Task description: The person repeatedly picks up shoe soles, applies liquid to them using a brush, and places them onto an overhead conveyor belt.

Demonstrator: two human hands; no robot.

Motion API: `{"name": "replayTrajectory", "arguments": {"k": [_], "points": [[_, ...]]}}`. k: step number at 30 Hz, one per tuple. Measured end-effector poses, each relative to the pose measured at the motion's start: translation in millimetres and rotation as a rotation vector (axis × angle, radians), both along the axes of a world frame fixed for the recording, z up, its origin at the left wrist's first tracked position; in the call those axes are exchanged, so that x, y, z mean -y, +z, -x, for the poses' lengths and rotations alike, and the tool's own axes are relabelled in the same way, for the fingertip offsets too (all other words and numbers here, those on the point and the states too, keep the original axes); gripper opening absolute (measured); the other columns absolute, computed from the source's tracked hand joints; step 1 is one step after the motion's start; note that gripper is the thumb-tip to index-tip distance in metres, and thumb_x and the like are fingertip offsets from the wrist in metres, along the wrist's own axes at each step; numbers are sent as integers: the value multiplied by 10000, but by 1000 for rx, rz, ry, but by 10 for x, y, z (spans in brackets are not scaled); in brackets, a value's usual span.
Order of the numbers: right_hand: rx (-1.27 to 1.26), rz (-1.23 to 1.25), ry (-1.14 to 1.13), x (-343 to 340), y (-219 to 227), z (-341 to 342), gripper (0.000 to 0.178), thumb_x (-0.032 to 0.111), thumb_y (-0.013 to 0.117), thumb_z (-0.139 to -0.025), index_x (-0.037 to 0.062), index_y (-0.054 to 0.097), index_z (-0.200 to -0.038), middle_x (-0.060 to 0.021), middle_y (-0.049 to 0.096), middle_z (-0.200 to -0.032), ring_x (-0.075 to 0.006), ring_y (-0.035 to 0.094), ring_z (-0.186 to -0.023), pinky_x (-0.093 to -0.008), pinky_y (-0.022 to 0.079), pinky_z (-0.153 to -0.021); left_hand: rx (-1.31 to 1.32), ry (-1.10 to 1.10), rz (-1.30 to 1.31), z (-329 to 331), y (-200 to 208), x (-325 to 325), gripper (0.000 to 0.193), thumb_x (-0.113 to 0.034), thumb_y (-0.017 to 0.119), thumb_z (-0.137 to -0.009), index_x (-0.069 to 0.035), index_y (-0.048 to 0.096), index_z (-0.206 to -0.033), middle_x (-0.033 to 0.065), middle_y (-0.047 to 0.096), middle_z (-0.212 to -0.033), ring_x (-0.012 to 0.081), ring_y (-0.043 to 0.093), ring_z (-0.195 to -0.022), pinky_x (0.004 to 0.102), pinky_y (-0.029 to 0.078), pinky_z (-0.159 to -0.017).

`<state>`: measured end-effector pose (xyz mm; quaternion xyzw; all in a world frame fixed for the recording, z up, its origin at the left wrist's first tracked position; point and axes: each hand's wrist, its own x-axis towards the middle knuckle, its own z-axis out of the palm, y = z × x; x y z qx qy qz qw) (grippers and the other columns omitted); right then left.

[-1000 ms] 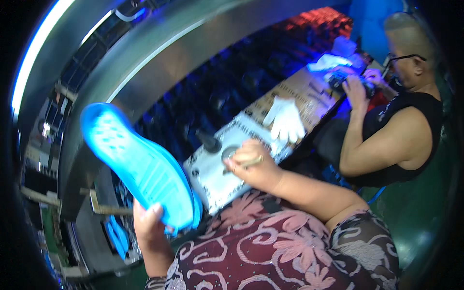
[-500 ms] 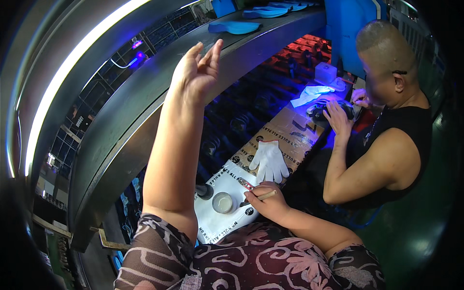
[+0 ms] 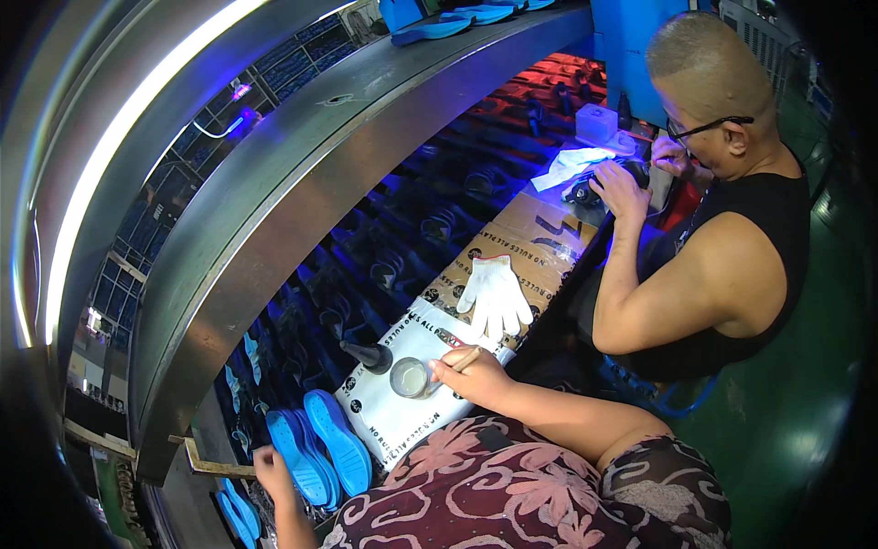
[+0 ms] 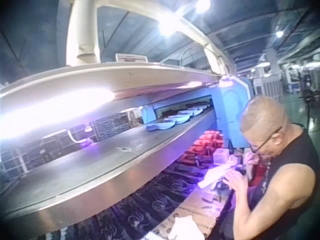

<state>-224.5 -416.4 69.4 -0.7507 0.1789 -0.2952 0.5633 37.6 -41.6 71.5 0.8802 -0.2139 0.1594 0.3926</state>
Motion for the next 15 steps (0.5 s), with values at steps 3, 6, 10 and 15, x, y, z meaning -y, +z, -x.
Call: {"name": "replayTrajectory", "arguments": {"k": [3, 6, 10, 15], "points": [[-59, -70, 51, -76, 40, -113, 322, 274, 587, -888, 18, 671, -712, -103, 647, -661, -206, 621, -621, -324, 475, -599, -16, 321, -381, 175, -395, -604, 354, -59, 603, -724, 22, 537, -1062, 231, 551, -1056, 385, 504, -1042, 433, 389, -915], [-46, -46, 88, -199, 32, -199, 328, 298, 579, -890, 25, 683, -742, -109, 658, -705, -207, 633, -666, -312, 482, -640, -246, 279, -555, 233, -772, -849, 418, -99, 592, -739, -8, 519, -1140, 216, 615, -902, 396, 594, -853, 439, 469, -769], [-73, -37, 99, -265, 86, -270, 332, 303, 571, -893, 29, 682, -742, -110, 656, -712, -210, 628, -673, -308, 479, -647, -211, 277, -587, 216, -773, -764, 378, -113, 567, -755, -17, 523, -1118, 187, 617, -792, 380, 601, -720, 440, 476, -671], [-170, -96, 105, -350, 144, -284, 333, 304, 570, -899, 29, 686, -752, -96, 661, -715, -174, 621, -674, -299, 480, -651, -530, 226, 145, 113, -886, -872, 282, -155, 558, -767, -34, 528, -1020, 103, 589, -746, 278, 585, -666, 388, 478, -627]]}}
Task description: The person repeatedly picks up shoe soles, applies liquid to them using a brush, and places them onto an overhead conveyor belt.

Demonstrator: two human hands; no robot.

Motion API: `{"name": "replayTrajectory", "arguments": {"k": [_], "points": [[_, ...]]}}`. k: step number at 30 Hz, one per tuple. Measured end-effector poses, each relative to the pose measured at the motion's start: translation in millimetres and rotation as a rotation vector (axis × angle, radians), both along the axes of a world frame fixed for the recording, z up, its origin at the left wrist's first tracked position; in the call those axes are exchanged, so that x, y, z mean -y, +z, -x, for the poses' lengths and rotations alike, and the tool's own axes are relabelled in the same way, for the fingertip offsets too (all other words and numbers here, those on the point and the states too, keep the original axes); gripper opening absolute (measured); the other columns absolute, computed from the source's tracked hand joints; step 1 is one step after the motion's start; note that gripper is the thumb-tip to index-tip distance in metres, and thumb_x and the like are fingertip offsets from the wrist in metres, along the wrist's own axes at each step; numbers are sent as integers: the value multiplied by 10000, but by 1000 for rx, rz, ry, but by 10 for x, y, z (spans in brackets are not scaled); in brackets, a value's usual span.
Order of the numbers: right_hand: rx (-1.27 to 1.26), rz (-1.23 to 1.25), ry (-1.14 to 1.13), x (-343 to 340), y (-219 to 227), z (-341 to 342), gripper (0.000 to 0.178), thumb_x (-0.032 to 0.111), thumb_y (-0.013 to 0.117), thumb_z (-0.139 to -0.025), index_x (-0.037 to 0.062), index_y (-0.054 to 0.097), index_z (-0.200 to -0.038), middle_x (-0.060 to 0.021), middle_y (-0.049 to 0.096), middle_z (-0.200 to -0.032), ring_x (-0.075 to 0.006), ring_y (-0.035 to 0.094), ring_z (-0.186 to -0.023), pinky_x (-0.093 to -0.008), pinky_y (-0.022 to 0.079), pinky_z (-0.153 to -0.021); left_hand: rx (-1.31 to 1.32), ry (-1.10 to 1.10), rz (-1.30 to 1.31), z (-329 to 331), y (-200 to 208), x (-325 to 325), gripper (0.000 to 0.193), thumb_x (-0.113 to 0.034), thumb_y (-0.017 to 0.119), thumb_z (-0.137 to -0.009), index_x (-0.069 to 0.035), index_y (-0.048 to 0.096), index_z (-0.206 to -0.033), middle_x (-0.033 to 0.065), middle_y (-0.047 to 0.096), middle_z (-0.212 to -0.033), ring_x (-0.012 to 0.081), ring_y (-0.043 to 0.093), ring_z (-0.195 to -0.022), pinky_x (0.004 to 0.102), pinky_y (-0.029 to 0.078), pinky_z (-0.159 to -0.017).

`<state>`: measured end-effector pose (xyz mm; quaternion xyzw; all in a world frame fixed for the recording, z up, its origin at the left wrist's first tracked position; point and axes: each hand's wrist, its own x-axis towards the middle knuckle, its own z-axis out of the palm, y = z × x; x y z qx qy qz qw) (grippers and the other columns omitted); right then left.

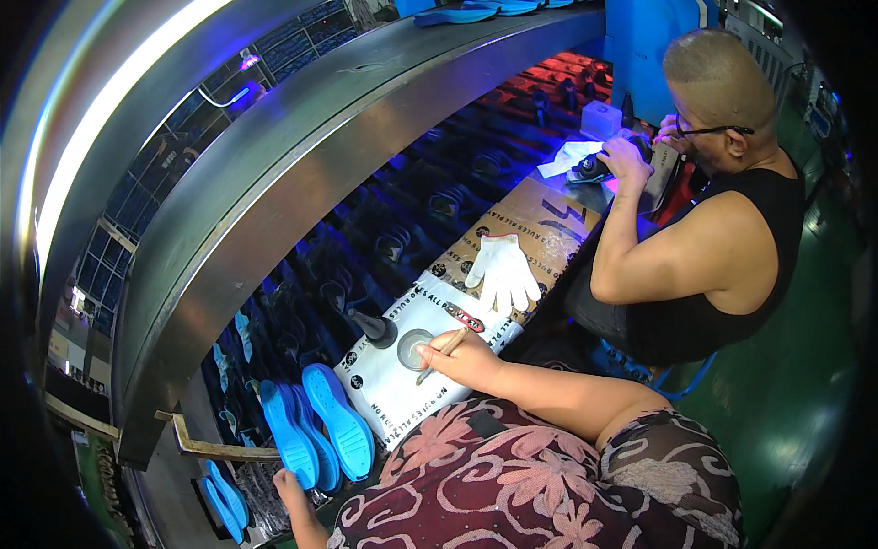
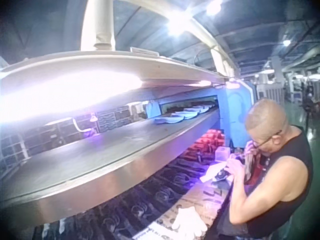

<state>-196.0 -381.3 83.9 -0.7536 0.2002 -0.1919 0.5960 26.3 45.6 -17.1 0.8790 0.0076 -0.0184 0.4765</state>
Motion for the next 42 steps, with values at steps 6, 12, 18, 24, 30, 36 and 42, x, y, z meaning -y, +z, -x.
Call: {"name": "replayTrajectory", "arguments": {"k": [6, 12, 18, 24, 30, 36, 42], "points": [[11, -54, 7, -79, -56, -43, 307, 285, 565, -916, 39, 684, -777, -16, 564, -622, -92, 515, -593, -247, 428, -560, -741, -8, 1003, 115, 339, 242, 242, -294, 608, -762, -124, 540, -921, 46, 575, -692, 170, 433, -391, 258, 343, -346], [35, -46, -16, -59, -37, -9, 319, 288, 556, -922, 35, 687, -779, -16, 570, -627, -86, 513, -594, -238, 430, -561, -204, -176, 931, 721, 838, 905, 563, -185, 612, -848, -80, 349, -1334, 122, 548, -1146, 240, 593, -981, 370, 527, -746], [89, -81, 28, -122, 142, -65, 322, 223, 473, -950, 2, 663, -813, -46, 612, -709, -100, 534, -643, -239, 438, -602, 79, -363, 503, 904, 978, 1358, 402, -25, 571, -839, 40, 438, -1213, 117, 568, -1081, 183, 560, -946, 316, 447, -862], [300, 140, 166, -248, 597, -129, 314, 215, 530, -923, 12, 653, -718, -40, 581, -623, -128, 513, -611, -273, 434, -666, 137, -392, 471, 973, 1274, 1843, 442, -31, 588, -832, 58, 403, -1223, 148, 564, -1094, 198, 566, -984, 331, 435, -907], [471, 472, 256, -444, 572, -290, 248, 149, 577, -864, 49, 641, -646, -47, 546, -544, -203, 504, -561, -341, 396, -677, 176, -473, 558, 1072, 1334, 1916, 436, 13, 587, -814, 36, 404, -1209, 157, 549, -1134, 206, 567, -1020, 331, 421, -937], [450, 631, 249, -484, 489, -337, 224, 151, 600, -833, 61, 638, -631, -53, 554, -564, -235, 501, -567, -355, 394, -687, 289, -478, 570, 1081, 1285, 1915, 408, 20, 600, -792, 50, 439, -1166, 130, 595, -1033, 164, 592, -912, 292, 461, -839], [408, 621, 219, -405, 484, -299, 227, 162, 613, -824, 62, 637, -622, -53, 550, -564, -238, 476, -551, -353, 392, -677, 349, -486, 520, 1084, 1233, 1901, 368, 23, 619, -768, 44, 472, -1104, 118, 612, -955, 150, 599, -859, 272, 476, -773]]}}
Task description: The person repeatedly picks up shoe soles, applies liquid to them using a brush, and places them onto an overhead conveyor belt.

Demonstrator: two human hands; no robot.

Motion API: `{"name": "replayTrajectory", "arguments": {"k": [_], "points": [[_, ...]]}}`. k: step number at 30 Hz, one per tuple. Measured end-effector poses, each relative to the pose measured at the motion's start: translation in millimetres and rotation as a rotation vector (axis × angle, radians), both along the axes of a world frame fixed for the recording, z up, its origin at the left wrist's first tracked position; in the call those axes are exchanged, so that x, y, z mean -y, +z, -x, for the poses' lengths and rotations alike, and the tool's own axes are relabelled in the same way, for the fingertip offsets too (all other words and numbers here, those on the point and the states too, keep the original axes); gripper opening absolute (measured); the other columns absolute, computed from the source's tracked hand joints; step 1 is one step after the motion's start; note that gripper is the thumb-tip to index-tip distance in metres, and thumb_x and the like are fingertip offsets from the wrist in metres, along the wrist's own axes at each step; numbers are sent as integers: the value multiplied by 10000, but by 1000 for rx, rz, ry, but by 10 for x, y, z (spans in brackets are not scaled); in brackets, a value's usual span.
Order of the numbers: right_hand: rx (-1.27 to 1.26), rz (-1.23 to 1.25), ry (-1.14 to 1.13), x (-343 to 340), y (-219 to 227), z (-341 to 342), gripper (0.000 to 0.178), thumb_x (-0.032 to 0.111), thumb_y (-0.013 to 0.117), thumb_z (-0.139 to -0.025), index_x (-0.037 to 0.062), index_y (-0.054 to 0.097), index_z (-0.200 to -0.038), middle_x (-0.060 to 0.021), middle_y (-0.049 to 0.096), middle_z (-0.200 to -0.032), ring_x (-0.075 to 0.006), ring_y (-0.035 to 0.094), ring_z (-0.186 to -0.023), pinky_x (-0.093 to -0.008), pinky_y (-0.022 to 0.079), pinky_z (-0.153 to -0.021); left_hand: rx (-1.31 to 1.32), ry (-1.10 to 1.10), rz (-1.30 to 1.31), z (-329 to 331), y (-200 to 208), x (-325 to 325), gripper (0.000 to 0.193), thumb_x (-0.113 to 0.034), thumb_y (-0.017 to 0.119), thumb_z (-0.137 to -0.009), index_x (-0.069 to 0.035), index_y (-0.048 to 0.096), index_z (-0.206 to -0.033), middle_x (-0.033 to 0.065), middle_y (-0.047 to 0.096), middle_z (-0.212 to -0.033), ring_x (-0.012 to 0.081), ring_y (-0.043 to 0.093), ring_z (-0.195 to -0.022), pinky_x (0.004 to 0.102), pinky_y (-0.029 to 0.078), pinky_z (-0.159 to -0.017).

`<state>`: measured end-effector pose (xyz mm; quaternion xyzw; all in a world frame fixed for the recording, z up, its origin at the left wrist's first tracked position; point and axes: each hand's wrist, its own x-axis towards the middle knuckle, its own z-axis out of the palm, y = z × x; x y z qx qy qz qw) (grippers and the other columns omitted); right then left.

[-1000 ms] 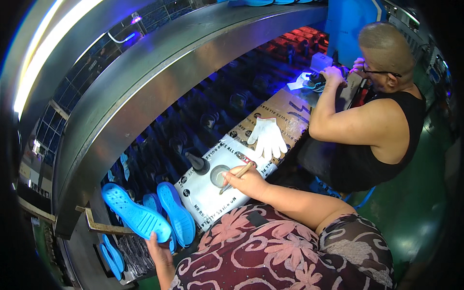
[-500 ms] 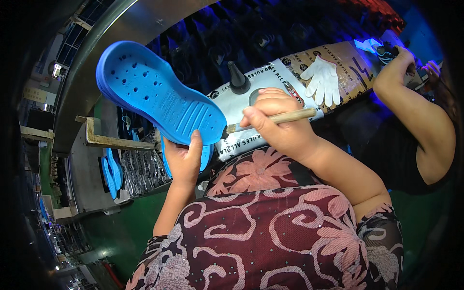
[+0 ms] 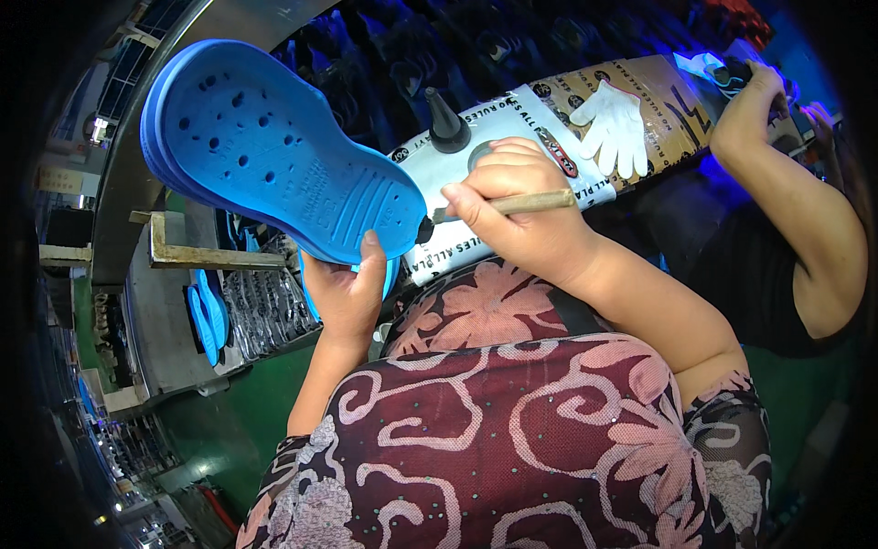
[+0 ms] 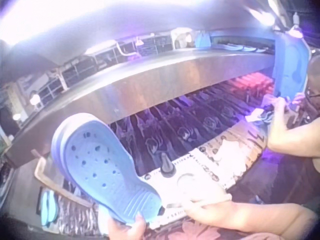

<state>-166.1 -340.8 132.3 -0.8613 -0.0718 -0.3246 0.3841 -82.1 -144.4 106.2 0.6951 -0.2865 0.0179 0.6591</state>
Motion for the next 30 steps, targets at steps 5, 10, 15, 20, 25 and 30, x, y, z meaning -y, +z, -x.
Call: {"name": "replayTrajectory", "arguments": {"k": [5, 10, 15, 20, 25, 30], "points": [[37, 95, 46, -85, -7, -23, 163, 163, 645, -796, 83, 653, -655, -44, 556, -578, -227, 540, -608, -363, 421, -762, 87, 7, 23, -14, -114, 13, 362, 26, 633, -754, 37, 484, -1084, 120, 613, -938, 158, 603, -831, 274, 481, -748], [-11, 119, -43, 2, 16, 35, 152, 164, 632, -803, 93, 664, -672, -36, 541, -595, -228, 536, -630, -391, 422, -805, 248, 28, -8, -59, -138, 2, 349, 32, 642, -741, 34, 506, -1063, 121, 616, -924, 171, 609, -811, 269, 478, -728], [38, 97, -2, -46, 18, 31, 159, 177, 639, -799, 84, 669, -672, -41, 539, -588, -230, 525, -617, -381, 417, -786, 212, 18, -5, -18, -139, 7, 339, 38, 637, -740, 32, 513, -1056, 124, 620, -907, 179, 612, -786, 272, 478, -718], [20, 133, 62, -93, -28, 22, 176, 198, 659, -784, 75, 665, -658, -43, 536, -566, -228, 511, -592, -366, 415, -761, 273, 12, 17, -46, -157, 38, 346, 42, 638, -735, 34, 511, -1057, 120, 622, -900, 172, 611, -773, 271, 482, -700], [-49, 73, 52, -11, -24, 61, 174, 183, 647, -791, 67, 666, -663, -49, 553, -571, -236, 514, -567, -365, 419, -750, 306, 18, 61, -48, -226, 51, 352, 45, 639, -734, 32, 509, -1061, 113, 622, -904, 167, 609, -769, 267, 484, -685], [38, 61, 72, -118, -29, -4, 198, 163, 626, -811, 64, 645, -641, -50, 560, -576, -237, 520, -565, -381, 437, -776, 310, 25, 60, -45, -218, 68, 369, 42, 647, -743, 29, 496, -1079, 109, 618, -908, 165, 605, -767, 266, 484, -692]]}}
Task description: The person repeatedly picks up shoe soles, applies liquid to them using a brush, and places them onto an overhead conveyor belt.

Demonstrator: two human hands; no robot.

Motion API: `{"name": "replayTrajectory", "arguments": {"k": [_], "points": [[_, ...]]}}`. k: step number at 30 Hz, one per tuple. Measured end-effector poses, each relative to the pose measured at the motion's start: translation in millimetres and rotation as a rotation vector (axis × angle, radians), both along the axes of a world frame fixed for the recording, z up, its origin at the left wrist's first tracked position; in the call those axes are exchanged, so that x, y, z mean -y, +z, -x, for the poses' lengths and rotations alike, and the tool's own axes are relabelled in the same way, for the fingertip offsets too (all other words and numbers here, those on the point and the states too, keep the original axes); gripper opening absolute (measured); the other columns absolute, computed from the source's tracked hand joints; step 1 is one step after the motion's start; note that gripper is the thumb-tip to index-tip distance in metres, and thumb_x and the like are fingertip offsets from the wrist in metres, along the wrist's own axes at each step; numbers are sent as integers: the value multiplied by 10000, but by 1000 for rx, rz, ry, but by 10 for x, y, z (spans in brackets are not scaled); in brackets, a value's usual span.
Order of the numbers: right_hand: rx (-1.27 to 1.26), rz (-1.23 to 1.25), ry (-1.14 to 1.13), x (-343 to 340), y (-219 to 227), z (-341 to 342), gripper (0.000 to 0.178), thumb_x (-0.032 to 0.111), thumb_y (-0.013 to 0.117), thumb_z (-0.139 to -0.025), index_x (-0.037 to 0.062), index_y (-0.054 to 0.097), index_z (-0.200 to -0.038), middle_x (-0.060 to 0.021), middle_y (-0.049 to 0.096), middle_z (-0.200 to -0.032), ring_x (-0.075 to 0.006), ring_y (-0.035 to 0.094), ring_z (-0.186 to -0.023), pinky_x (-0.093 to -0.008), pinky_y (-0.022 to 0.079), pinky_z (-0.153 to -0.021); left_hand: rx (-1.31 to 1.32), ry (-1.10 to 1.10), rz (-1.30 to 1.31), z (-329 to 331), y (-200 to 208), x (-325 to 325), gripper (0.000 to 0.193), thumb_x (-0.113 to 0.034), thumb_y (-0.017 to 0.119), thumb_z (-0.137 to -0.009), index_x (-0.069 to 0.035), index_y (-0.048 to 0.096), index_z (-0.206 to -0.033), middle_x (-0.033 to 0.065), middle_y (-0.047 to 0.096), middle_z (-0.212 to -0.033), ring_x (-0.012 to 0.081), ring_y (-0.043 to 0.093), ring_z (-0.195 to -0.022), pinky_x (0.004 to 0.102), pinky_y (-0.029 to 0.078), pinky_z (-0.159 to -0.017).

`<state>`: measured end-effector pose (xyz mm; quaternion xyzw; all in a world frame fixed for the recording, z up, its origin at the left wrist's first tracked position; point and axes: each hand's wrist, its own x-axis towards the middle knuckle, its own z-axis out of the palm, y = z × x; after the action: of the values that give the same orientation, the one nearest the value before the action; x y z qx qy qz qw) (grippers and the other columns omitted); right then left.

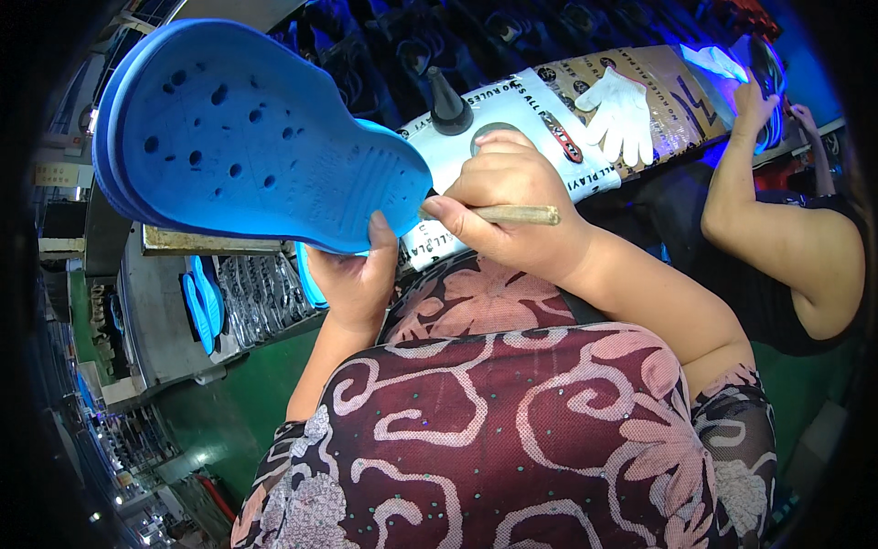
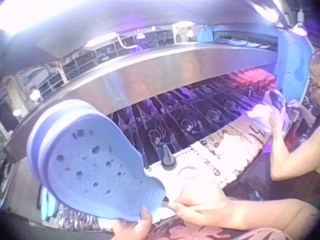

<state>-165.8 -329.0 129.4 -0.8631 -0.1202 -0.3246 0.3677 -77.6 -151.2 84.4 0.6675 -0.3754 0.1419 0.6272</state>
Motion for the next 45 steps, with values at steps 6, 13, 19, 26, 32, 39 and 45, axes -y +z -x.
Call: {"name": "replayTrajectory", "arguments": {"k": [6, 13, 19, 26, 32, 39, 45], "points": [[-25, -37, -40, 95, -4, 34, 224, 126, 620, -818, 53, 615, -607, -50, 516, -545, -238, 494, -542, -364, 438, -750, 34, 44, -22, -36, 1, -1, 379, 33, 664, -742, 26, 489, -1078, 112, 621, -903, 170, 617, -771, 267, 487, -689], [-3, 30, -40, 17, -37, 5, 217, 126, 623, -810, 47, 617, -608, -64, 523, -562, -256, 485, -544, -358, 418, -691, 72, 70, -12, -18, -23, 24, 363, 19, 677, -729, 16, 503, -1048, 110, 617, -873, 180, 617, -726, 271, 489, -664], [-82, -145, -98, 27, 3, 71, 210, 136, 616, -814, 48, 633, -624, -56, 515, -550, -240, 480, -551, -346, 400, -669, 66, 51, -20, 26, -30, 10, 333, 23, 668, -718, 6, 515, -1013, 103, 620, -850, 183, 628, -712, 274, 491, -649], [-32, 30, -146, 161, -28, 90, 205, 125, 603, -830, 46, 633, -643, -59, 529, -572, -230, 482, -570, -350, 401, -704, 110, 82, -39, -27, -11, 9, 333, 26, 662, -729, 11, 511, -1025, 103, 620, -858, 179, 623, -712, 268, 489, -658], [-95, -238, -281, 385, 37, 277, 285, 165, 541, -896, 19, 633, -669, -76, 531, -605, -213, 504, -622, -319, 409, -656, -289, -44, 22, -25, 372, 35, 386, 31, 630, -769, 43, 469, -1121, 90, 600, -957, 140, 571, -857, 272, 450, -799], [-65, -533, -318, 634, -325, 563, 387, 239, 425, -949, 24, 644, -712, -95, 580, -647, -237, 551, -626, -342, 428, -622, -894, -622, -71, -21, 1290, 27, 729, -160, 688, -696, 77, 337, -1289, 165, 547, -1154, 252, 558, -1056, 369, 440, -923], [-89, -468, -460, 867, -200, 960, 377, 214, 406, -953, 16, 629, -722, -124, 580, -620, -265, 570, -606, -363, 423, -598, -834, -996, -302, -57, 1918, 1396, 808, -281, 752, -672, 42, 359, -1299, 111, 564, -1027, 185, 575, -761, 263, 450, -570]]}}
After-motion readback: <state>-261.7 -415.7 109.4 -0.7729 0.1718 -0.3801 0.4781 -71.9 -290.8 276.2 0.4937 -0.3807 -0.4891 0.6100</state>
